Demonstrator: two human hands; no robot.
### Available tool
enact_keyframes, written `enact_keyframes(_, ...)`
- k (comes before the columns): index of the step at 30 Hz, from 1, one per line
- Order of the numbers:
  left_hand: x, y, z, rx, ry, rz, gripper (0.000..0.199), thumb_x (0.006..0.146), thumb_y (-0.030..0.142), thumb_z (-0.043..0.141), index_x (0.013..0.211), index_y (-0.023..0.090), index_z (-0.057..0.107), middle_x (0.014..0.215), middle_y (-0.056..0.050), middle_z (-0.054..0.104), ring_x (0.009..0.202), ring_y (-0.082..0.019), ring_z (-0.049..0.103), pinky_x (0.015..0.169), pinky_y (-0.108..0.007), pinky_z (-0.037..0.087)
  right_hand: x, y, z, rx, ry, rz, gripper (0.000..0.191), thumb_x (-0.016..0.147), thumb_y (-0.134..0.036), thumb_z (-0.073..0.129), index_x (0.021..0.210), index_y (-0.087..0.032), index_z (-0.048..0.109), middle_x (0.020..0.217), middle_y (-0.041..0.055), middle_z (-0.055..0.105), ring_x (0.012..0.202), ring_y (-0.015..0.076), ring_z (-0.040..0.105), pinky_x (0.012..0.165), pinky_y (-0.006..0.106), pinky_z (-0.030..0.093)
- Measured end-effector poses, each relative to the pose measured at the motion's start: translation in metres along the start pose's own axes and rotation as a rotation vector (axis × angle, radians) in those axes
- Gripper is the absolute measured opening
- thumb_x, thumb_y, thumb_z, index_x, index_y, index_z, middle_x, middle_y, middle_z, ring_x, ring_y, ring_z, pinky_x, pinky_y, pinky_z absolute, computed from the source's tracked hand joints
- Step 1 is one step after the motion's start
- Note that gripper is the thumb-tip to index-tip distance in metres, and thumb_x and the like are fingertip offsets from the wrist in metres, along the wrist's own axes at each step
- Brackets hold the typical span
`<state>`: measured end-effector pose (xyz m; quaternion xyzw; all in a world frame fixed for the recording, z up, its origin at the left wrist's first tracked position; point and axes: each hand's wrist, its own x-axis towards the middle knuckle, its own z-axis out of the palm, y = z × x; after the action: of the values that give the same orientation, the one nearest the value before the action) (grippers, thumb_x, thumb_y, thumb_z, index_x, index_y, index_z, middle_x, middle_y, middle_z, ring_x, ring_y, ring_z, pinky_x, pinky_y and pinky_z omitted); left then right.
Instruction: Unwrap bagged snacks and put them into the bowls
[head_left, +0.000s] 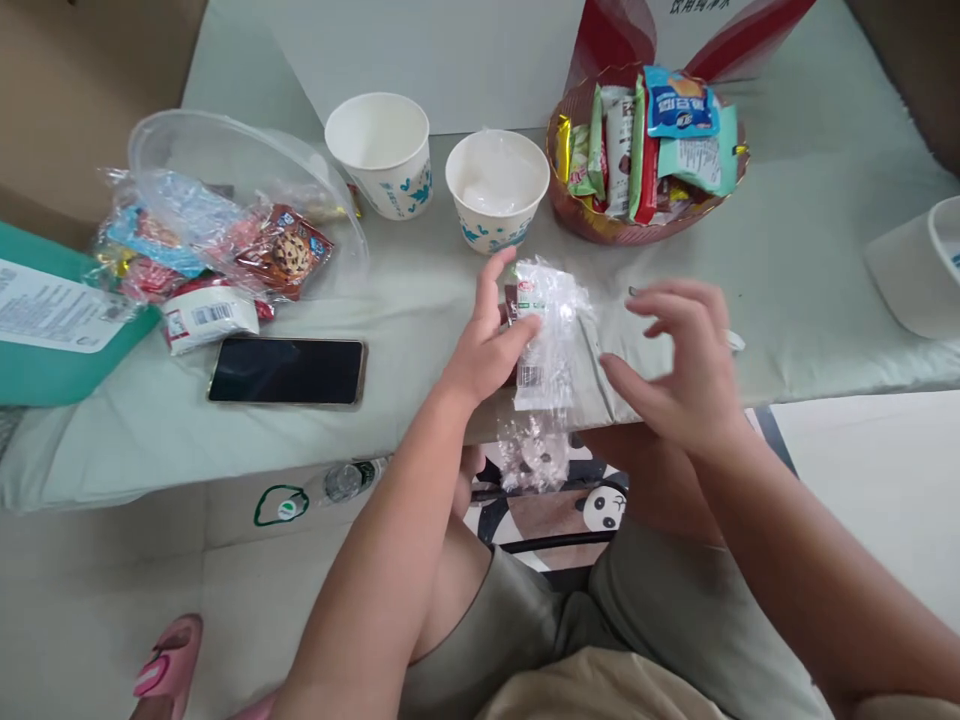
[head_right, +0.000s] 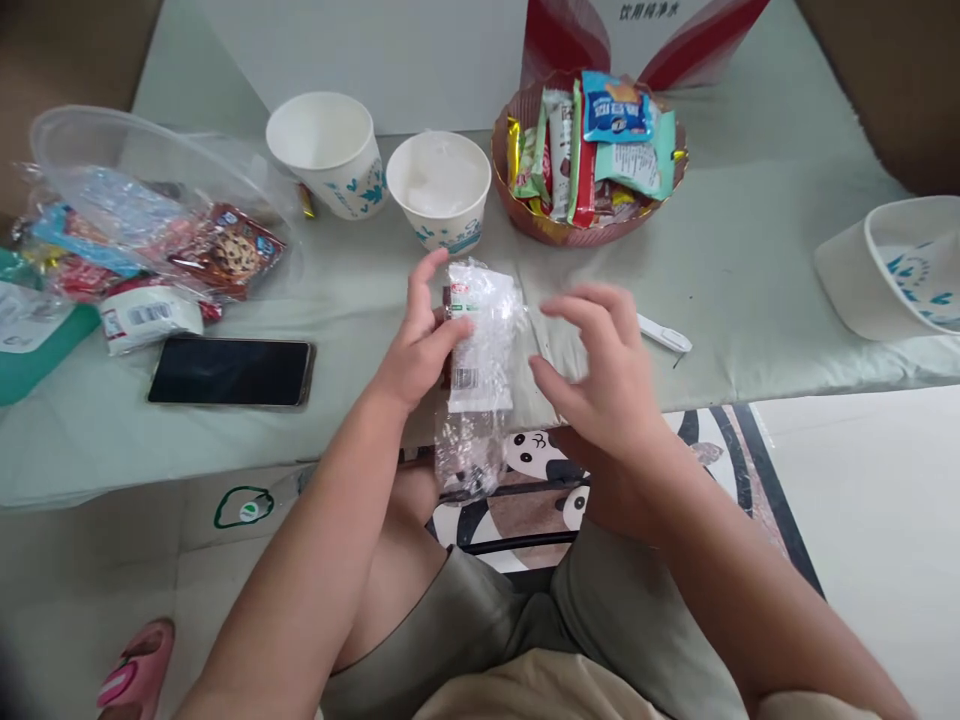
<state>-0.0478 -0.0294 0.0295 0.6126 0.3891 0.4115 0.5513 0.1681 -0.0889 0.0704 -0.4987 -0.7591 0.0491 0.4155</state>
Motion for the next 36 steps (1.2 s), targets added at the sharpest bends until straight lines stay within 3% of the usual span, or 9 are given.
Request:
enact_keyframes(2, -0.003, 0.011, 0.002, -0.08, -0.107, -0.11, 0.066, 0.092, 0.029, 0.053, 0.153, 0.036, 0.027, 0.116, -0.003, 0.065, 0.094, -0.019, 0.064, 0.092, -0.04, 0.054, 0.012, 0.005, 0.009, -0.005, -0.027, 0.03, 0.03, 0.084, -0.024, 0.073, 0.113, -0.026, 0.068, 0.125, 0.0119, 0.065, 0.115, 0.0295, 0.065, 0.089, 0.046, 0.057)
enact_keyframes(4, -0.004, 0.018, 0.003, -0.101, -0.172, -0.17, 0.064, 0.088, 0.027, 0.055, 0.149, 0.032, 0.035, 0.116, -0.003, 0.065, 0.096, -0.02, 0.063, 0.095, -0.041, 0.052, 0.021, 0.006, 0.013, 0.034, -0.047, 0.088, 0.01, 0.089, -0.025, 0.067, 0.098, -0.025, 0.071, 0.113, 0.0084, 0.07, 0.104, 0.0254, 0.069, 0.089, 0.044, 0.057)
enact_keyframes(10, -0.003, 0.018, -0.003, -0.106, -0.207, -0.143, 0.054, 0.083, 0.025, 0.056, 0.136, 0.029, 0.048, 0.125, -0.003, 0.065, 0.111, -0.022, 0.063, 0.1, -0.039, 0.052, 0.048, 0.011, 0.003, 0.294, 0.0, 0.475, 0.009, 0.089, -0.026, 0.066, 0.081, -0.023, 0.069, 0.067, -0.0007, 0.062, 0.059, 0.0135, 0.06, 0.058, 0.031, 0.049)
enact_keyframes(13, -0.002, 0.013, -0.002, -0.128, -0.196, -0.11, 0.049, 0.087, 0.027, 0.057, 0.136, 0.031, 0.047, 0.122, -0.002, 0.067, 0.106, -0.02, 0.066, 0.093, -0.036, 0.056, 0.057, 0.024, 0.006, 0.512, 0.01, 0.635, 0.009, 0.088, -0.026, 0.067, 0.08, -0.023, 0.066, 0.07, 0.0001, 0.058, 0.056, 0.0108, 0.055, 0.053, 0.029, 0.046)
enact_keyframes(15, -0.002, 0.009, -0.001, -0.121, -0.186, -0.086, 0.047, 0.09, 0.031, 0.058, 0.136, 0.032, 0.046, 0.121, -0.003, 0.068, 0.102, -0.02, 0.068, 0.087, -0.034, 0.058, 0.054, 0.028, 0.011, 0.532, 0.13, 0.705, 0.006, 0.087, -0.025, 0.066, 0.085, -0.023, 0.061, 0.08, 0.0018, 0.06, 0.061, 0.0111, 0.056, 0.054, 0.029, 0.046)
enact_keyframes(18, -0.002, 0.004, 0.0, -0.063, -0.106, -0.033, 0.053, 0.092, 0.036, 0.067, 0.139, 0.034, 0.043, 0.119, -0.005, 0.067, 0.096, -0.019, 0.069, 0.078, -0.032, 0.06, 0.041, 0.018, 0.02, 0.398, 0.31, 0.677, 0.01, 0.087, -0.024, 0.063, 0.089, -0.025, 0.053, 0.083, 0.002, 0.058, 0.066, 0.0127, 0.055, 0.057, 0.029, 0.045)
enact_keyframes(23, -0.006, 0.005, 0.003, 0.012, -0.064, -0.01, 0.068, 0.081, 0.039, 0.085, 0.135, 0.039, 0.043, 0.113, -0.002, 0.065, 0.068, -0.012, 0.064, 0.06, -0.029, 0.057, 0.021, -0.019, 0.033, 0.324, -0.093, 0.596, 0.021, 0.084, -0.037, 0.072, 0.087, -0.023, 0.057, 0.081, 0.0004, 0.061, 0.074, 0.0148, 0.057, 0.066, 0.03, 0.046)
enact_keyframes(26, -0.009, 0.009, 0.006, 0.08, -0.043, 0.027, 0.064, 0.079, 0.033, 0.087, 0.129, 0.038, 0.047, 0.111, 0.001, 0.063, 0.065, -0.009, 0.06, 0.06, -0.029, 0.056, 0.019, -0.027, 0.039, 0.351, -0.093, 0.622, 0.021, 0.089, -0.036, 0.067, 0.08, -0.022, 0.054, 0.075, -0.0017, 0.057, 0.071, 0.0129, 0.054, 0.069, 0.029, 0.046)
enact_keyframes(36, -0.013, 0.014, 0.008, 0.18, 0.018, 0.076, 0.063, 0.079, 0.031, 0.086, 0.129, 0.036, 0.049, 0.12, -0.001, 0.065, 0.105, -0.023, 0.069, 0.09, -0.043, 0.059, 0.02, -0.014, 0.032, 0.411, -0.024, 0.713, 0.026, 0.093, -0.039, 0.066, 0.076, -0.022, 0.055, 0.074, -0.0007, 0.056, 0.069, 0.0128, 0.052, 0.064, 0.028, 0.046)
